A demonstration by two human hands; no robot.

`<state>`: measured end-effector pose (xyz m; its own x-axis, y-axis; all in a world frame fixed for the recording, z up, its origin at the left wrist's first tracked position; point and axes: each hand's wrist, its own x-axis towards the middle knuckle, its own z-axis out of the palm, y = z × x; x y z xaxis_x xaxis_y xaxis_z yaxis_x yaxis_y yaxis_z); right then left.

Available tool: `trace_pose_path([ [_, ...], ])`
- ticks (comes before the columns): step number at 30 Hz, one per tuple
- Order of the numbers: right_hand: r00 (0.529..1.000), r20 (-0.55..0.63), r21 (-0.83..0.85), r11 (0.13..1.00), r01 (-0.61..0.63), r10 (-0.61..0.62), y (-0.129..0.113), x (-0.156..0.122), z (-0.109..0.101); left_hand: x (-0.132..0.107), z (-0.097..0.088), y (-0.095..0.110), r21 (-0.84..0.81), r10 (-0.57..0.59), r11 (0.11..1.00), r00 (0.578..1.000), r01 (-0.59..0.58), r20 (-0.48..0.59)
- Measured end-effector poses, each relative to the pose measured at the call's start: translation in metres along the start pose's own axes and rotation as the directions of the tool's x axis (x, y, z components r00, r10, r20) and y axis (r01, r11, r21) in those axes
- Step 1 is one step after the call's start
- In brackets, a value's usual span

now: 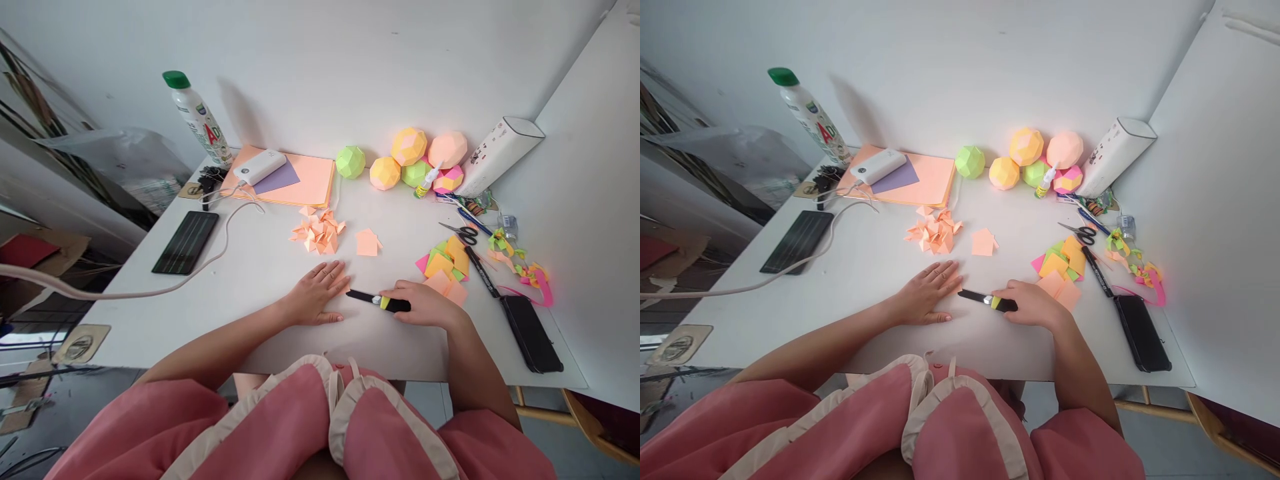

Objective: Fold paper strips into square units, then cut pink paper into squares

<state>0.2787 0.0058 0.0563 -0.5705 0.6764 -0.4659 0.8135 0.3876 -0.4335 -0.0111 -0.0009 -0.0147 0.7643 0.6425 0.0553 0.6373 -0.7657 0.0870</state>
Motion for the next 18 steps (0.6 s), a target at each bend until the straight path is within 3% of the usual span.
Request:
trace_pose_path([
  [18,0.999,-0.027,-0.008,1.0,-0.023,0.023,-0.0003,0.0003,0.0034,-0.0002,-0.0004,-0.0004,-0.016,-0.002,1.0,1.0,0.002,0.006],
])
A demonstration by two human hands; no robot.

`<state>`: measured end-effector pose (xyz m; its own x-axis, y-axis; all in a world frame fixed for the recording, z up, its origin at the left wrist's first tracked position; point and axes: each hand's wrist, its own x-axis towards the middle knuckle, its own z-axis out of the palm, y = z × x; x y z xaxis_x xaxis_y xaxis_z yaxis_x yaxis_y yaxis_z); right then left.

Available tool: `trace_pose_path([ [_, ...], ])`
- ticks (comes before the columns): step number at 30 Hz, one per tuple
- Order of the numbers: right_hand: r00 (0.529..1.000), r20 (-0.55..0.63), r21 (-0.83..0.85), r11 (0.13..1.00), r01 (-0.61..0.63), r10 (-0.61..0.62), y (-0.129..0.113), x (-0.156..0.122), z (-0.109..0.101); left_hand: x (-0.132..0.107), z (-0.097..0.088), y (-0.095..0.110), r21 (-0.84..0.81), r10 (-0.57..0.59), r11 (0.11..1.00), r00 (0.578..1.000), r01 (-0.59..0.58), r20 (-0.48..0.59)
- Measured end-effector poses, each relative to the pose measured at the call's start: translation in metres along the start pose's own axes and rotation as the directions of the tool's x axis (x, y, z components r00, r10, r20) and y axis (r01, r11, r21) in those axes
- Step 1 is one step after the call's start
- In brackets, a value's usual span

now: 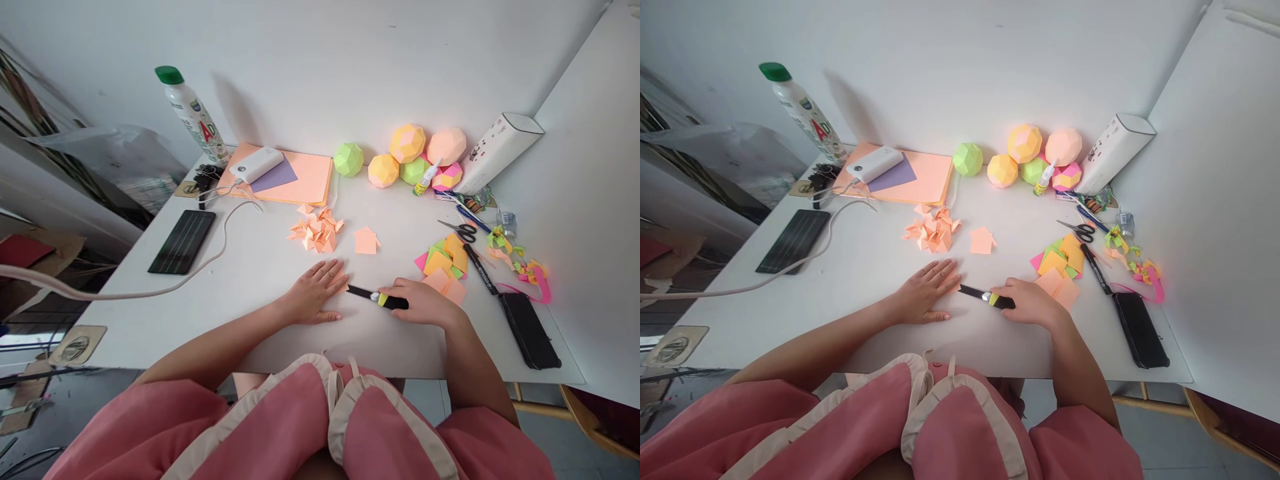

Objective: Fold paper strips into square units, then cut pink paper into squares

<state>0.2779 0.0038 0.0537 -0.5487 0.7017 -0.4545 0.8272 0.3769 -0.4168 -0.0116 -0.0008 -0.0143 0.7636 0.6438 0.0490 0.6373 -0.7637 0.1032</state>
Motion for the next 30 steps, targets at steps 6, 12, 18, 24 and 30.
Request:
trace_pose_path([
  [6,1.0,-0.004,-0.007,1.0,-0.008,0.008,-0.002,0.001,0.001,-0.001,0.001,0.0,-0.002,0.003,1.0,1.0,-0.003,-0.004],
  [12,1.0,-0.022,-0.013,1.0,-0.013,0.012,-0.005,0.001,0.003,-0.001,0.001,0.0,-0.01,0.006,1.0,1.0,-0.006,-0.017],
  [18,0.998,-0.053,-0.04,0.999,-0.027,0.024,-0.011,0.004,0.005,0.0,0.001,0.0,-0.02,0.004,1.0,1.0,-0.004,-0.016],
  [24,0.997,-0.072,-0.071,0.997,-0.035,0.03,-0.016,0.006,0.007,-0.001,0.0,0.0,-0.017,0.008,1.0,1.0,-0.008,-0.013],
  [30,0.994,-0.113,-0.101,0.995,-0.025,0.014,-0.016,0.008,0.012,-0.001,0.001,0.001,-0.001,0.004,1.0,1.0,-0.004,-0.006],
])
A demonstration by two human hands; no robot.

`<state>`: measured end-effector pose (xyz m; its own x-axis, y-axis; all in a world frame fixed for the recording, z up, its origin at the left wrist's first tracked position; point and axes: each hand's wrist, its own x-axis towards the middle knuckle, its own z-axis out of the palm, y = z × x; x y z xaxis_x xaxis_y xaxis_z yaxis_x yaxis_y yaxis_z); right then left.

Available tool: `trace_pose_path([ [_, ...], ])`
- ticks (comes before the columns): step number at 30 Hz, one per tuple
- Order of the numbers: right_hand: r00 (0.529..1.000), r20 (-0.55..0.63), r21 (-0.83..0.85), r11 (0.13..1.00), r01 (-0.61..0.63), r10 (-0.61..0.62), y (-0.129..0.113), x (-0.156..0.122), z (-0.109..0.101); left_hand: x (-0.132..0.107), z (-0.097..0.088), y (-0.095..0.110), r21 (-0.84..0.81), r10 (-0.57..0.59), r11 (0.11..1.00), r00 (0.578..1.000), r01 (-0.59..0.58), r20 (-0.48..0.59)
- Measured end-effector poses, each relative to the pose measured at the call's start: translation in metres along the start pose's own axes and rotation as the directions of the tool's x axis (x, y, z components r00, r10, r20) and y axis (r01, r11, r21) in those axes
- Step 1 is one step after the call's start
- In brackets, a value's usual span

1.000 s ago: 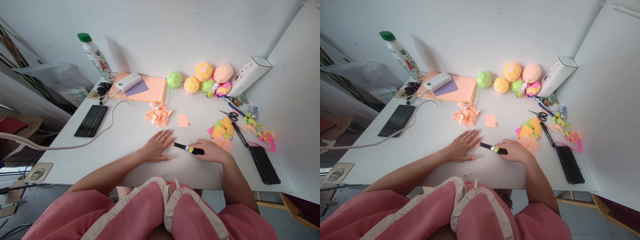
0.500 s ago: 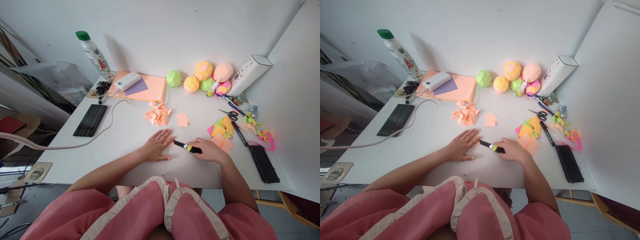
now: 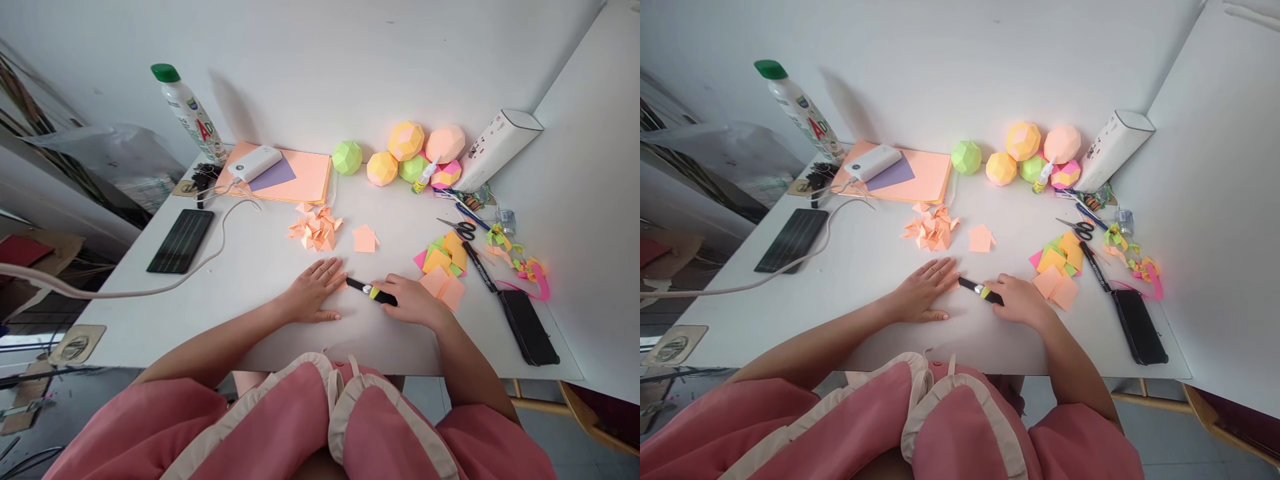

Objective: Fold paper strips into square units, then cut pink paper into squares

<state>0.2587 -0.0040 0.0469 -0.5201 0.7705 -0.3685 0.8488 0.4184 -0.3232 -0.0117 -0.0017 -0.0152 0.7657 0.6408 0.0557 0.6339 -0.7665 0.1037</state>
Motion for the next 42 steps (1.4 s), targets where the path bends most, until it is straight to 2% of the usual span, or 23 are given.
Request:
trace_pose_path([
  [11,1.0,-0.013,-0.05,0.999,-0.009,0.008,-0.008,0.004,0.0,0.0,0.0,0.0,-0.009,-0.002,1.0,1.0,0.002,-0.005],
  [20,0.999,0.014,-0.017,0.999,-0.041,0.042,0.0,-0.001,-0.003,0.001,0.003,-0.001,0.008,0.0,1.0,1.0,0.0,-0.001],
  [26,0.999,-0.029,-0.059,0.998,-0.023,0.021,-0.004,0.003,0.001,0.0,0.004,-0.001,0.003,-0.003,1.0,1.0,0.003,-0.01],
  [32,0.999,-0.025,-0.11,0.993,-0.046,0.043,-0.012,0.005,0.0,-0.001,0.004,-0.001,0.002,-0.003,1.0,1.0,0.003,-0.016],
  [37,0.999,-0.028,-0.095,0.994,-0.048,0.046,-0.006,0.004,0.001,-0.001,0.004,0.002,-0.002,-0.038,0.999,0.999,0.038,-0.018],
  [42,0.993,-0.073,-0.101,0.989,-0.104,0.097,-0.004,0.006,0.001,-0.001,0.005,0.001,-0.025,-0.034,0.999,0.999,0.033,-0.007],
])
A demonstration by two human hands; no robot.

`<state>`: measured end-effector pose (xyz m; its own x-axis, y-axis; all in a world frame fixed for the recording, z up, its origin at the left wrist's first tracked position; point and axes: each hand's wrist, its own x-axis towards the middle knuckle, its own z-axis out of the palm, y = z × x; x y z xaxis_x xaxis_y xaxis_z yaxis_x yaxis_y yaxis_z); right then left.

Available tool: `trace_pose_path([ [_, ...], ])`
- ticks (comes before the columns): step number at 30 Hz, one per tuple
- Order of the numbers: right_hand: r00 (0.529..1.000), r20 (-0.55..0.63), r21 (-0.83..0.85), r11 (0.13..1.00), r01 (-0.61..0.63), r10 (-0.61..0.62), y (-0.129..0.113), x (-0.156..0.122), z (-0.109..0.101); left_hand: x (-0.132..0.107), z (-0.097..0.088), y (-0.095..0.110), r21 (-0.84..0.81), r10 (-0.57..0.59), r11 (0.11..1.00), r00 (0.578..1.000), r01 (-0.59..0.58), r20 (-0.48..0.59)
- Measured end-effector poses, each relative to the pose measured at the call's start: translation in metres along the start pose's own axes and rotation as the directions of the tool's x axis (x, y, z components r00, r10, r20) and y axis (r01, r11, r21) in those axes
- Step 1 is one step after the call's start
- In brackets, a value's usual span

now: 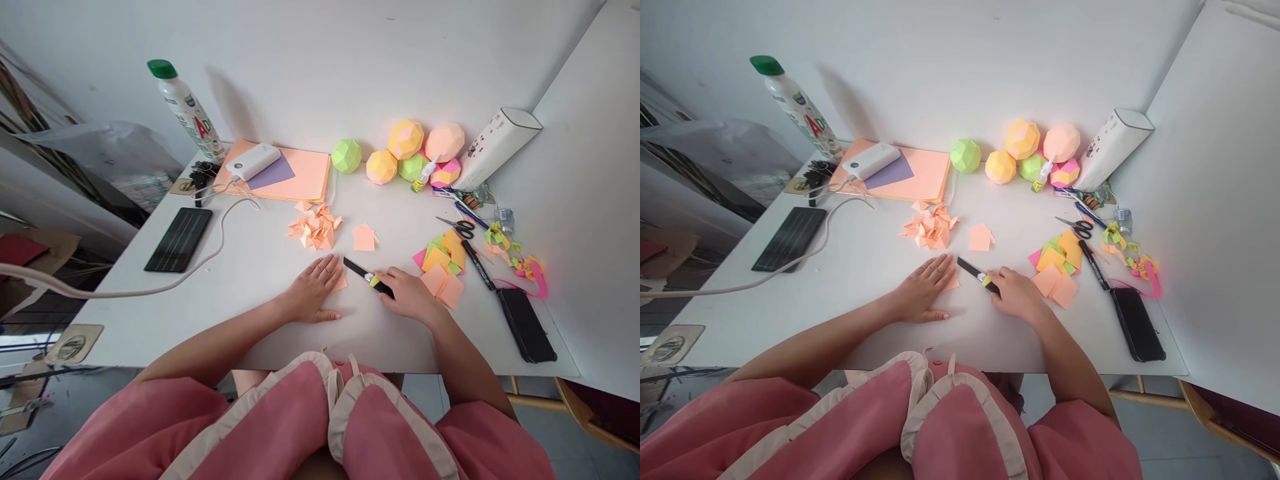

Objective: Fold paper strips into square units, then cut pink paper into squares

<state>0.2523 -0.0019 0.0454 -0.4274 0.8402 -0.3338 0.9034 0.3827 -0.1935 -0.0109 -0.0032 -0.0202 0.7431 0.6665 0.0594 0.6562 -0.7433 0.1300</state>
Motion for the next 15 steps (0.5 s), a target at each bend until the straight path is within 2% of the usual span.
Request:
trace_pose_path([
  [6,0.998,0.038,0.09,0.995,0.042,-0.046,0.013,-0.001,-0.007,0.002,0.004,-0.003,-0.057,-0.016,0.998,0.999,0.014,-0.036],
  [10,0.992,0.06,0.155,0.983,0.098,-0.109,0.026,-0.003,-0.009,0.005,0.008,-0.008,-0.155,-0.084,0.986,0.986,0.062,-0.144],
  [15,0.978,0.111,0.222,0.963,0.15,-0.178,0.034,-0.006,-0.01,0.008,0.005,-0.009,-0.196,-0.088,0.98,0.953,0.031,-0.289],
])
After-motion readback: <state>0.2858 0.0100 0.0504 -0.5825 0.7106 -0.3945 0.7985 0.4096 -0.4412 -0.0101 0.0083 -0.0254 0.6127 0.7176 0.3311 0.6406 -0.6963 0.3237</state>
